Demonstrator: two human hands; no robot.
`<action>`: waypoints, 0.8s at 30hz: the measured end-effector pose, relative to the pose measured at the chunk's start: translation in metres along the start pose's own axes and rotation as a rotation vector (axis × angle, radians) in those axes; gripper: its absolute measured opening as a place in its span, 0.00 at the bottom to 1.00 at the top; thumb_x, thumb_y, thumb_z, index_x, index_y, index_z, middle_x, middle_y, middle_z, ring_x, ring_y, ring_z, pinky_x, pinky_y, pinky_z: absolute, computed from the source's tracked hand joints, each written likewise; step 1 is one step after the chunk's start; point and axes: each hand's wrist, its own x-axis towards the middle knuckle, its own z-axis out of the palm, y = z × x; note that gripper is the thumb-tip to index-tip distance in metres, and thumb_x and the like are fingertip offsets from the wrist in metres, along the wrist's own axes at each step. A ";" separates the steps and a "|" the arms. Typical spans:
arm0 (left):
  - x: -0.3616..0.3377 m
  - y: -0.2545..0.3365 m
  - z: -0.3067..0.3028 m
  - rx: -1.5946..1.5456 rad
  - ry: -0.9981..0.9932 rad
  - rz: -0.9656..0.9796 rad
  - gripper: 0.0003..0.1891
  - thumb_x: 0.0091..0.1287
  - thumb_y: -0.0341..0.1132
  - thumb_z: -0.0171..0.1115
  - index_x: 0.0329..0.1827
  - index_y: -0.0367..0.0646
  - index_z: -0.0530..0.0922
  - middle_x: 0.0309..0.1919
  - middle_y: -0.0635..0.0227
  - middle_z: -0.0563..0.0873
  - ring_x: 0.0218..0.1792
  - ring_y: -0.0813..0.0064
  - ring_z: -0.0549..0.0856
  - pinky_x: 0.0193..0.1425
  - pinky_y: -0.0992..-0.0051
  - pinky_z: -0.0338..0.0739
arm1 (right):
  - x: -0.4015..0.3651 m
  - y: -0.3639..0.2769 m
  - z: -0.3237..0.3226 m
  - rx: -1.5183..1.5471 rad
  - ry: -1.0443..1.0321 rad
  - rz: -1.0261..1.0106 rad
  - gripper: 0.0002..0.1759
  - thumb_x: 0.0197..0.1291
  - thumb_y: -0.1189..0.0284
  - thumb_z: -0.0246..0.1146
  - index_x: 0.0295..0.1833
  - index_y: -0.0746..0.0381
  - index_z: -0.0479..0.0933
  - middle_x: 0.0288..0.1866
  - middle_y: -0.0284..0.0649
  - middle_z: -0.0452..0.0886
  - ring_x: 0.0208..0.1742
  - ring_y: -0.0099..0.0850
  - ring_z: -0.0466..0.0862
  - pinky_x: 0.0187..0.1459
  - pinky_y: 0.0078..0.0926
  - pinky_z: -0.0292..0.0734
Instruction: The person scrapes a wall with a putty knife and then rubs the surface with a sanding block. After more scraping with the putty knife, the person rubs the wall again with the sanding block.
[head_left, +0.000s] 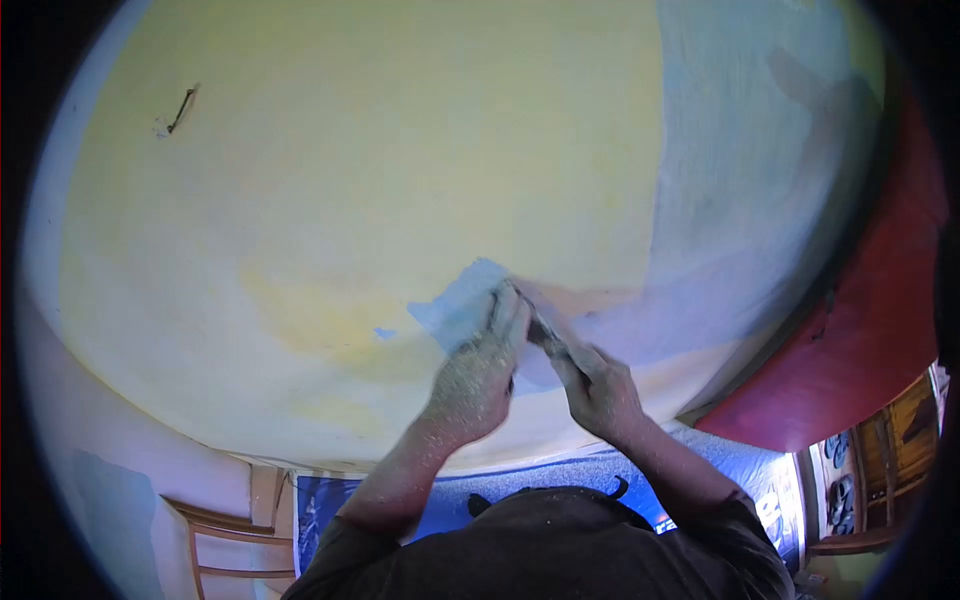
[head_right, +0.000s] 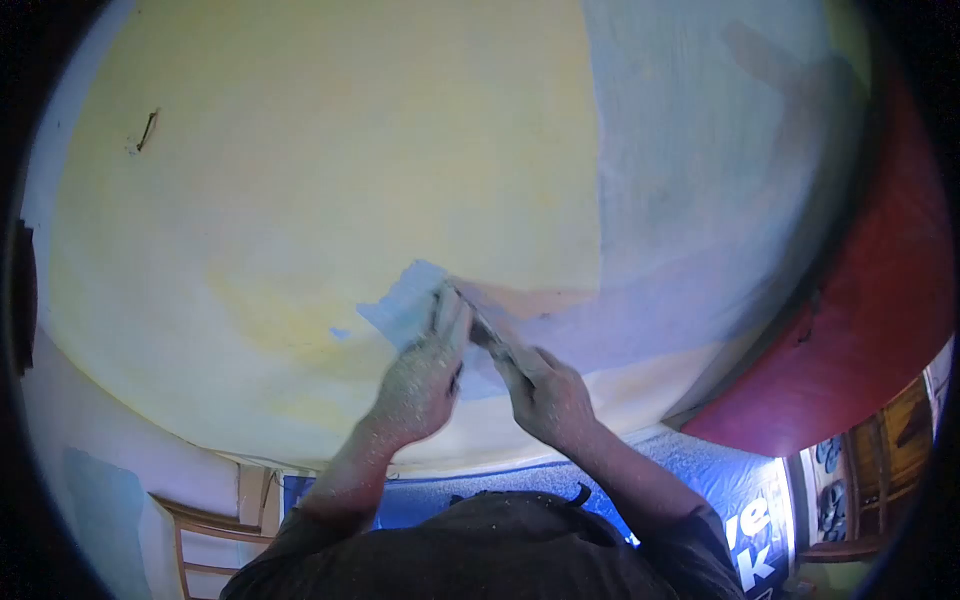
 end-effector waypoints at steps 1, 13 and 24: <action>-0.010 -0.003 0.010 -0.080 -0.033 0.037 0.48 0.70 0.19 0.63 0.94 0.31 0.53 0.93 0.31 0.54 0.90 0.33 0.63 0.84 0.48 0.76 | -0.013 0.009 0.001 0.025 -0.023 0.110 0.45 0.77 0.69 0.74 0.92 0.66 0.61 0.34 0.52 0.88 0.32 0.52 0.90 0.36 0.51 0.83; -0.149 -0.150 0.219 -0.210 -1.144 -0.502 0.27 0.73 0.40 0.72 0.72 0.34 0.86 0.58 0.45 0.96 0.50 0.53 0.96 0.59 0.55 0.90 | -0.017 0.061 -0.021 -0.400 -0.389 0.076 0.21 0.79 0.56 0.70 0.70 0.50 0.88 0.59 0.46 0.94 0.60 0.53 0.93 0.63 0.56 0.87; -0.080 -0.023 0.175 -0.370 -0.562 -0.505 0.30 0.74 0.32 0.64 0.80 0.35 0.78 0.54 0.47 0.96 0.57 0.45 0.94 0.64 0.47 0.88 | -0.081 0.089 -0.035 0.146 -0.161 0.274 0.17 0.80 0.68 0.74 0.63 0.69 0.87 0.45 0.46 0.95 0.46 0.30 0.93 0.50 0.33 0.87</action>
